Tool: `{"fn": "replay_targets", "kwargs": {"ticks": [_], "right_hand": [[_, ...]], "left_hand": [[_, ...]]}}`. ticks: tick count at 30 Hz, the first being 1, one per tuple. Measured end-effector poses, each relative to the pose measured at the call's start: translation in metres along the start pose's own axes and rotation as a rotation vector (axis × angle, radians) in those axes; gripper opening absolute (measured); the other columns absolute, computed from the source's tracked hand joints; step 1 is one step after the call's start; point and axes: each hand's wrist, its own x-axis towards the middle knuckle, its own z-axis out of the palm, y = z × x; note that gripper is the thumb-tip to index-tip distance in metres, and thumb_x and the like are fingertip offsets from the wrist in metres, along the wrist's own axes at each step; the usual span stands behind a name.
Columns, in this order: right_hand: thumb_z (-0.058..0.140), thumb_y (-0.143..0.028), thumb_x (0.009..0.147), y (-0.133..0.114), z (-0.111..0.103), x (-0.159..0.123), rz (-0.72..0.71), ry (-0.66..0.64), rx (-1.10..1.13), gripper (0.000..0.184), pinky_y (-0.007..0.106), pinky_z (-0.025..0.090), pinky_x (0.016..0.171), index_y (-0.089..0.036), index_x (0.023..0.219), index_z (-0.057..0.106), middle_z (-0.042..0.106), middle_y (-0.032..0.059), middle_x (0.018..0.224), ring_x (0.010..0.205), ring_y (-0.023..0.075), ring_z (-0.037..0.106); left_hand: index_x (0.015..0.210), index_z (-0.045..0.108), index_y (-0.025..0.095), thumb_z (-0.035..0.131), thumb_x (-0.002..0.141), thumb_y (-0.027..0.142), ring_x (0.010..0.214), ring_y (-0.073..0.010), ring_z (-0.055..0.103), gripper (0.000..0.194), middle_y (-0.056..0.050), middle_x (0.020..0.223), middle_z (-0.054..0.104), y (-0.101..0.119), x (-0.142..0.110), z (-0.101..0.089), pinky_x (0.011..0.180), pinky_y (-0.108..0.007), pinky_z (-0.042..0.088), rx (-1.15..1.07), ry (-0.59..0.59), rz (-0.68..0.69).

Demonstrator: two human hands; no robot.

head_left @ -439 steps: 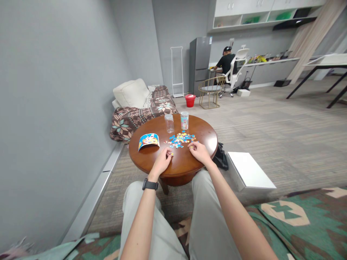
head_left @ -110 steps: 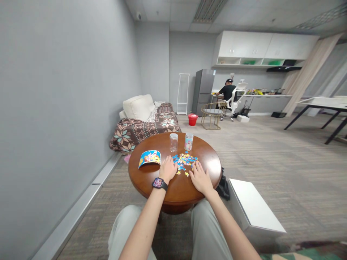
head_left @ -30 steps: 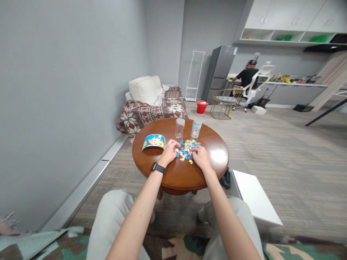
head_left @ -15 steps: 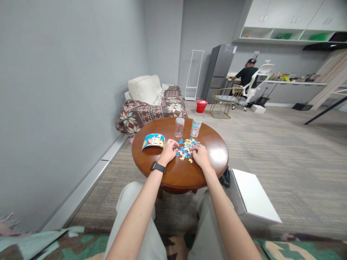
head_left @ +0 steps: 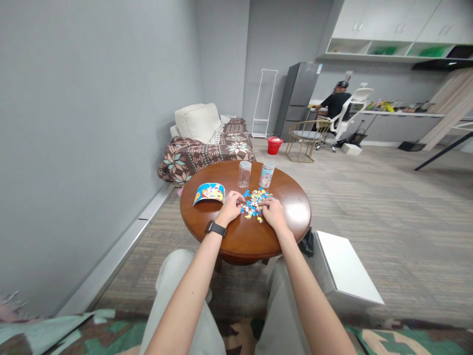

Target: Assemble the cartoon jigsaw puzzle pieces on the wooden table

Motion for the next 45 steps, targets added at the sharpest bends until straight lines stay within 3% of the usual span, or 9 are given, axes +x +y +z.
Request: {"fn": "replay_targets", "kwargs": {"ticks": [6,14,29,35,45], "right_hand": [[0.047,-0.01,0.083,-0.0021,-0.0029,-0.0002,0.071,0.008,-0.055,0.033,0.038,0.044,0.098,-0.02,0.083,0.078,0.073,0.0086,0.102,0.102,0.0247,0.06],[0.046,-0.009,0.081,-0.0026,-0.0042,-0.0002,0.12,0.057,-0.012,0.031,0.037,0.046,0.094,-0.019,0.091,0.074,0.074,0.007,0.098,0.097,0.0242,0.061],[0.044,-0.006,0.078,-0.0015,-0.0037,-0.0005,0.038,0.054,0.001,0.036,0.036,0.046,0.099,-0.02,0.087,0.077,0.075,0.0063,0.102,0.103,0.0232,0.062],[0.042,-0.005,0.077,-0.0026,-0.0058,-0.0009,0.14,0.061,0.052,0.036,0.034,0.049,0.093,-0.018,0.092,0.072,0.072,0.008,0.094,0.095,0.0223,0.065],[0.044,-0.006,0.08,-0.0042,-0.0054,-0.0009,-0.006,0.012,0.025,0.036,0.036,0.045,0.103,-0.019,0.085,0.077,0.076,0.006,0.106,0.107,0.0224,0.063]], "left_hand": [[0.082,0.063,0.016,0.054,0.073,-0.01,0.09,-0.0146,0.063,0.03,-0.005,0.103,0.055,-0.0017,0.0004,0.0007,0.084,-0.031,0.059,0.014,-0.007,0.012],[0.081,0.063,0.016,0.049,0.072,-0.013,0.091,-0.0142,0.063,0.034,-0.005,0.101,0.054,-0.0035,0.0002,0.0023,0.092,-0.033,0.057,0.009,0.0,0.028],[0.081,0.062,0.017,0.053,0.07,-0.01,0.09,-0.0135,0.063,0.03,-0.004,0.101,0.054,-0.0001,-0.0001,0.0012,0.09,-0.031,0.059,-0.011,-0.019,0.027],[0.08,0.062,0.016,0.054,0.072,-0.01,0.091,-0.0137,0.063,0.029,-0.004,0.102,0.053,0.0009,0.0003,0.0011,0.089,-0.032,0.058,-0.035,-0.011,0.016],[0.078,0.063,0.016,0.057,0.073,-0.011,0.088,-0.0131,0.062,0.028,-0.003,0.102,0.053,0.0035,0.0013,0.0014,0.086,-0.033,0.059,-0.073,0.026,-0.006]]}}
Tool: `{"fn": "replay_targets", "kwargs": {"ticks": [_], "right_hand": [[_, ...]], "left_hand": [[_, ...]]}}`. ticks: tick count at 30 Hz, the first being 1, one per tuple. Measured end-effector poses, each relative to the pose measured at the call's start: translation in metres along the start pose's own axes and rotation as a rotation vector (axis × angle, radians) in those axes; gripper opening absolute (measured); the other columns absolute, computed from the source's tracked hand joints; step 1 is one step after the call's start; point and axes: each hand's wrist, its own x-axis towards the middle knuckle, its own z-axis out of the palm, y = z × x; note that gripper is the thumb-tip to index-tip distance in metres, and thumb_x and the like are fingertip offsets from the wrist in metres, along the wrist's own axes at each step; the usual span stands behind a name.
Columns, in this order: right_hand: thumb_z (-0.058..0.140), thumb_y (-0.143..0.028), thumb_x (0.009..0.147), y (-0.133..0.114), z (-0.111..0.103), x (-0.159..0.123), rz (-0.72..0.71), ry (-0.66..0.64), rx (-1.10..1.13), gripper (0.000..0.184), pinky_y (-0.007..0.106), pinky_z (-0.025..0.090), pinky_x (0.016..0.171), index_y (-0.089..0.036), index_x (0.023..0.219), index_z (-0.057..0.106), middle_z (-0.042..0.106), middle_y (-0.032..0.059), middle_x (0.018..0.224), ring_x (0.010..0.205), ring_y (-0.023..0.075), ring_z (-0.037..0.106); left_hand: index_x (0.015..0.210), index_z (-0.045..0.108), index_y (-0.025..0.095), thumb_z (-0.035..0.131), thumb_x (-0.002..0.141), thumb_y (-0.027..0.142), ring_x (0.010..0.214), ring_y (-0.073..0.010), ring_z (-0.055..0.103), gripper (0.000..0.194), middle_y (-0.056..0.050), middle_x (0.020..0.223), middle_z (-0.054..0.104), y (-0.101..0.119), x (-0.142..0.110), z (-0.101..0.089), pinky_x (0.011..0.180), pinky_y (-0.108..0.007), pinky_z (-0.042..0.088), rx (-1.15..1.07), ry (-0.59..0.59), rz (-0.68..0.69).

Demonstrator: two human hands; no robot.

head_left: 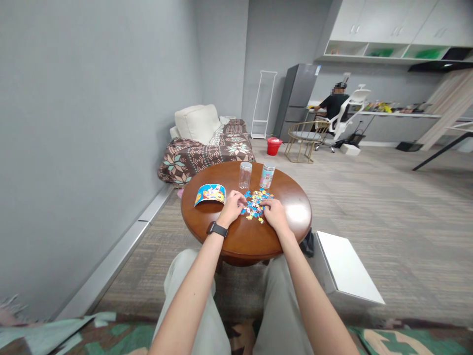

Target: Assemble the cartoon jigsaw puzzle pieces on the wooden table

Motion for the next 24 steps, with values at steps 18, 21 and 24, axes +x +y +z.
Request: {"fn": "replay_targets", "kwargs": {"ticks": [18,21,24], "right_hand": [[0.045,-0.008,0.077,0.0027,0.0003,-0.001,0.11,0.102,-0.031,0.031,0.035,0.047,0.093,-0.018,0.084,0.073,0.072,0.0088,0.096,0.097,0.0239,0.061],[0.046,-0.008,0.077,0.0032,0.0004,-0.0013,0.133,0.119,-0.035,0.03,0.035,0.046,0.093,-0.018,0.084,0.073,0.071,0.01,0.097,0.097,0.0245,0.062],[0.045,-0.008,0.077,0.0033,0.0007,-0.0015,0.135,0.113,-0.047,0.029,0.036,0.045,0.093,-0.018,0.083,0.072,0.071,0.0101,0.097,0.097,0.0249,0.061]], "left_hand": [[0.075,0.062,0.016,0.052,0.073,-0.011,0.09,-0.0161,0.061,0.029,-0.004,0.096,0.053,0.0,0.0001,-0.0026,0.09,-0.035,0.057,0.023,0.058,-0.062],[0.076,0.063,0.016,0.048,0.066,-0.015,0.093,-0.0162,0.061,0.036,-0.004,0.097,0.053,0.0001,-0.0009,-0.0024,0.094,-0.035,0.055,0.025,0.042,-0.046],[0.076,0.063,0.016,0.05,0.06,-0.015,0.095,-0.0165,0.061,0.037,-0.004,0.099,0.054,-0.0005,-0.0014,-0.0022,0.093,-0.033,0.055,0.018,0.027,-0.037]]}}
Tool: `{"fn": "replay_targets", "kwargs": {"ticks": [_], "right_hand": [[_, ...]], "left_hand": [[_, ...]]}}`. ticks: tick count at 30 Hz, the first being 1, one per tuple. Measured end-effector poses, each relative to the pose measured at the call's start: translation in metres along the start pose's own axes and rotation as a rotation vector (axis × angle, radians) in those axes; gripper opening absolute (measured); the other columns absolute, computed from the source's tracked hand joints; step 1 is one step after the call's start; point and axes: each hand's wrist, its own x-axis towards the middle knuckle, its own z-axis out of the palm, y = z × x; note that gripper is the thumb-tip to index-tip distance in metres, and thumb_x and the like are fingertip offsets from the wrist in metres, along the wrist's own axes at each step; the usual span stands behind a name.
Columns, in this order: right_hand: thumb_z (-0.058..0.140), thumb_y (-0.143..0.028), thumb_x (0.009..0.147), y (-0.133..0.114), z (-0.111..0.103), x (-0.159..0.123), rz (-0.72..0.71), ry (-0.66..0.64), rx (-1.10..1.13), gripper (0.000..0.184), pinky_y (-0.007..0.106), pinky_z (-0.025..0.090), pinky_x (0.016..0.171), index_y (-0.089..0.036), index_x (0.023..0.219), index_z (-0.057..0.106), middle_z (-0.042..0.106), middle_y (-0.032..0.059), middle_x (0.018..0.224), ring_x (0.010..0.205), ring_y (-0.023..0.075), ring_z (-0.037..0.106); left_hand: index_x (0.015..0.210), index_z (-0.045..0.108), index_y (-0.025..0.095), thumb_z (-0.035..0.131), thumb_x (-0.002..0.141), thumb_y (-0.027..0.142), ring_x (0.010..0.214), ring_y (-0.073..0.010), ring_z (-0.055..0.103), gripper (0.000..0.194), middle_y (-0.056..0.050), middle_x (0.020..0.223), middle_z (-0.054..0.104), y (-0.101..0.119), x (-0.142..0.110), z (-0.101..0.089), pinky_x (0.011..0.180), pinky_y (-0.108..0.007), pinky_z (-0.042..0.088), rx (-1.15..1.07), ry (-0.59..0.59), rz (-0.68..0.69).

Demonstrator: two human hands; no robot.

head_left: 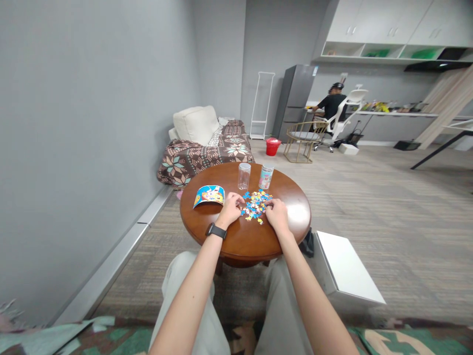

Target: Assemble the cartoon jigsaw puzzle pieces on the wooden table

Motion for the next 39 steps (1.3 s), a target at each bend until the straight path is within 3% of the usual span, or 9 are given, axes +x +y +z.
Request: {"fn": "replay_targets", "kwargs": {"ticks": [8,15,28,35,39], "right_hand": [[0.046,-0.008,0.076,0.0016,0.0011,0.0009,-0.014,0.01,0.019,0.027,0.034,0.045,0.087,-0.019,0.08,0.07,0.07,0.0084,0.092,0.093,0.0242,0.06],[0.045,-0.008,0.077,-0.0017,-0.0004,0.0002,-0.012,0.0,0.032,0.026,0.036,0.045,0.088,-0.019,0.079,0.068,0.07,0.0092,0.092,0.092,0.0249,0.059],[0.045,-0.006,0.077,0.0006,0.001,0.0015,-0.017,0.0,0.038,0.027,0.035,0.046,0.086,-0.019,0.078,0.069,0.069,0.0082,0.089,0.09,0.024,0.058],[0.045,-0.008,0.077,0.003,0.0037,0.0022,-0.043,0.019,0.06,0.026,0.035,0.047,0.084,-0.02,0.076,0.067,0.068,0.0081,0.086,0.086,0.0241,0.058],[0.045,-0.008,0.074,0.0063,0.0064,0.0031,-0.06,0.034,0.089,0.025,0.036,0.047,0.083,-0.021,0.075,0.066,0.066,0.0071,0.084,0.085,0.024,0.057]], "left_hand": [[0.072,0.058,0.018,0.043,0.056,-0.013,0.092,-0.0172,0.061,0.038,-0.004,0.094,0.057,0.0037,0.0026,-0.0055,0.092,-0.033,0.053,0.015,0.068,-0.02],[0.068,0.052,0.019,0.042,0.065,-0.007,0.063,-0.0143,0.061,0.028,0.002,0.069,0.057,0.0016,0.0029,-0.0069,0.069,-0.028,0.051,0.02,0.082,-0.097],[0.065,0.052,0.018,0.043,0.066,-0.008,0.07,-0.0136,0.061,0.028,0.0,0.078,0.056,0.0033,0.0044,-0.0049,0.075,-0.028,0.053,0.031,0.069,-0.076],[0.067,0.052,0.018,0.04,0.068,-0.009,0.067,-0.0113,0.064,0.029,0.0,0.08,0.056,0.0057,0.002,0.0004,0.065,-0.023,0.055,-0.006,-0.016,-0.053],[0.066,0.053,0.018,0.042,0.068,-0.009,0.074,-0.0132,0.064,0.029,-0.001,0.084,0.057,0.0032,0.002,0.0015,0.071,-0.026,0.056,0.014,-0.028,-0.036]]}}
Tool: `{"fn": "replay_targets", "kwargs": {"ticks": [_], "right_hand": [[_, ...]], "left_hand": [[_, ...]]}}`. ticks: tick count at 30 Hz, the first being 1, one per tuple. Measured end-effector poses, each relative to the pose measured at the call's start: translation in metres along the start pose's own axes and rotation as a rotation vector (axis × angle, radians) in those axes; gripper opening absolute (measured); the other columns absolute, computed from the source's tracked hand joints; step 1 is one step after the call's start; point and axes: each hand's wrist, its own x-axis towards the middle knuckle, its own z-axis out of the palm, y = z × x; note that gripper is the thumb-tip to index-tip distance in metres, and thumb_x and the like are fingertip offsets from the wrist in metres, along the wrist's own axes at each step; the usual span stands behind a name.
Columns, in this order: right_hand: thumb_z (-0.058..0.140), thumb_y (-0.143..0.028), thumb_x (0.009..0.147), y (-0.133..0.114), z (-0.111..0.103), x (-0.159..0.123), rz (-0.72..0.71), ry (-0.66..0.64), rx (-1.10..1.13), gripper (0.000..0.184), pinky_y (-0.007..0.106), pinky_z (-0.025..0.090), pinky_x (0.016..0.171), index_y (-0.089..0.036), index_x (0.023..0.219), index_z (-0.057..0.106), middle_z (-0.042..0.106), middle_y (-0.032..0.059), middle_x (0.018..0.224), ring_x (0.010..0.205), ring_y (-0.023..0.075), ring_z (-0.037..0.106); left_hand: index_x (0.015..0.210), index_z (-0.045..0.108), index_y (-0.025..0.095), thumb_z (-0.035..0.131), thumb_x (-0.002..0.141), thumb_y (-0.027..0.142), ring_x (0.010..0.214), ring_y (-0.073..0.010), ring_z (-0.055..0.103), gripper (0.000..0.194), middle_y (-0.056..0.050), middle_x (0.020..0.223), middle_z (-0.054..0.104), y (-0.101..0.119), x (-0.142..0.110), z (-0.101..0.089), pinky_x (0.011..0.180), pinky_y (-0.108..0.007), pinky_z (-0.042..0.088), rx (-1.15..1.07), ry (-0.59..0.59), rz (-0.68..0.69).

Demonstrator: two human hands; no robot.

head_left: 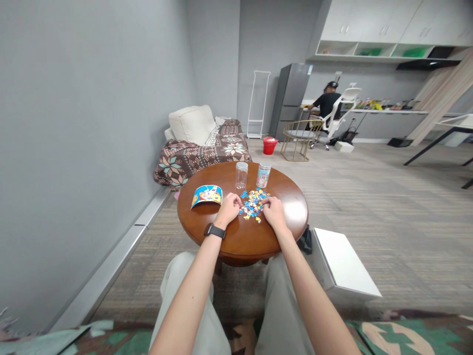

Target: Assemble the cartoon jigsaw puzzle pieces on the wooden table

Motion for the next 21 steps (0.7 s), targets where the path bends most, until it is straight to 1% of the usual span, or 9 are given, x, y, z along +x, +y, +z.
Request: {"fn": "replay_targets", "kwargs": {"ticks": [4,7,9,11,13,14,17,21], "right_hand": [[0.045,-0.009,0.073,0.0018,0.0013,0.0007,0.005,-0.009,0.028,0.024,0.04,0.049,0.089,-0.02,0.076,0.066,0.064,0.0094,0.09,0.09,0.0258,0.058],[0.046,-0.009,0.07,0.0039,0.0026,0.0013,-0.004,0.01,0.061,0.024,0.041,0.05,0.092,-0.021,0.078,0.065,0.063,0.0093,0.095,0.093,0.0254,0.059],[0.046,-0.009,0.069,0.0059,0.0035,0.0018,0.029,0.033,0.059,0.026,0.041,0.051,0.094,-0.02,0.082,0.065,0.063,0.01,0.099,0.095,0.0254,0.06],[0.047,-0.008,0.067,0.0078,0.0042,0.0022,0.093,0.051,0.034,0.03,0.041,0.05,0.096,-0.019,0.088,0.066,0.063,0.012,0.105,0.098,0.0262,0.062],[0.048,-0.009,0.067,0.0089,0.0048,0.0025,0.131,0.044,0.022,0.034,0.041,0.05,0.097,-0.018,0.094,0.065,0.065,0.0124,0.109,0.099,0.026,0.063],[0.048,-0.009,0.066,0.0091,0.0051,0.0026,0.128,0.026,0.03,0.035,0.04,0.05,0.096,-0.019,0.096,0.065,0.066,0.0111,0.108,0.099,0.0254,0.063],[0.049,-0.009,0.066,0.0087,0.0061,0.0028,0.074,-0.055,0.07,0.039,0.037,0.052,0.092,-0.021,0.1,0.065,0.07,0.0062,0.102,0.096,0.023,0.065],[0.048,-0.006,0.066,0.0088,0.0072,0.0021,0.023,-0.113,0.072,0.044,0.038,0.051,0.094,-0.022,0.104,0.065,0.071,0.0065,0.107,0.1,0.0231,0.066]], "left_hand": [[0.069,0.056,0.018,0.044,0.068,-0.01,0.082,-0.0156,0.064,0.03,-0.003,0.089,0.057,-0.0027,0.001,0.0007,0.077,-0.03,0.056,0.026,-0.012,0.022],[0.071,0.058,0.018,0.046,0.068,-0.01,0.084,-0.0157,0.063,0.03,-0.004,0.093,0.056,-0.0026,0.001,0.0008,0.082,-0.031,0.056,0.044,-0.012,0.037],[0.071,0.058,0.018,0.046,0.067,-0.01,0.088,-0.0164,0.062,0.031,-0.004,0.095,0.056,-0.0015,0.0004,-0.0002,0.086,-0.032,0.055,0.06,-0.003,0.048],[0.071,0.058,0.018,0.046,0.065,-0.011,0.091,-0.0176,0.061,0.032,-0.004,0.095,0.057,-0.0005,-0.0003,-0.0018,0.09,-0.034,0.054,0.08,0.007,0.058],[0.071,0.058,0.018,0.045,0.063,-0.011,0.088,-0.018,0.06,0.033,-0.004,0.091,0.058,-0.0003,-0.0008,-0.003,0.087,-0.034,0.053,0.098,0.006,0.06],[0.07,0.058,0.018,0.045,0.062,-0.011,0.086,-0.0179,0.06,0.034,-0.003,0.089,0.058,-0.0006,-0.0009,-0.0033,0.085,-0.033,0.053,0.105,0.004,0.057],[0.07,0.058,0.018,0.043,0.059,-0.013,0.081,-0.0172,0.06,0.036,-0.002,0.084,0.059,-0.0025,-0.0009,-0.0026,0.078,-0.03,0.052,0.117,-0.007,0.051],[0.071,0.057,0.018,0.041,0.06,-0.014,0.081,-0.016,0.061,0.037,-0.002,0.083,0.059,-0.0046,-0.0008,-0.0004,0.076,-0.028,0.051,0.12,-0.019,0.059]]}}
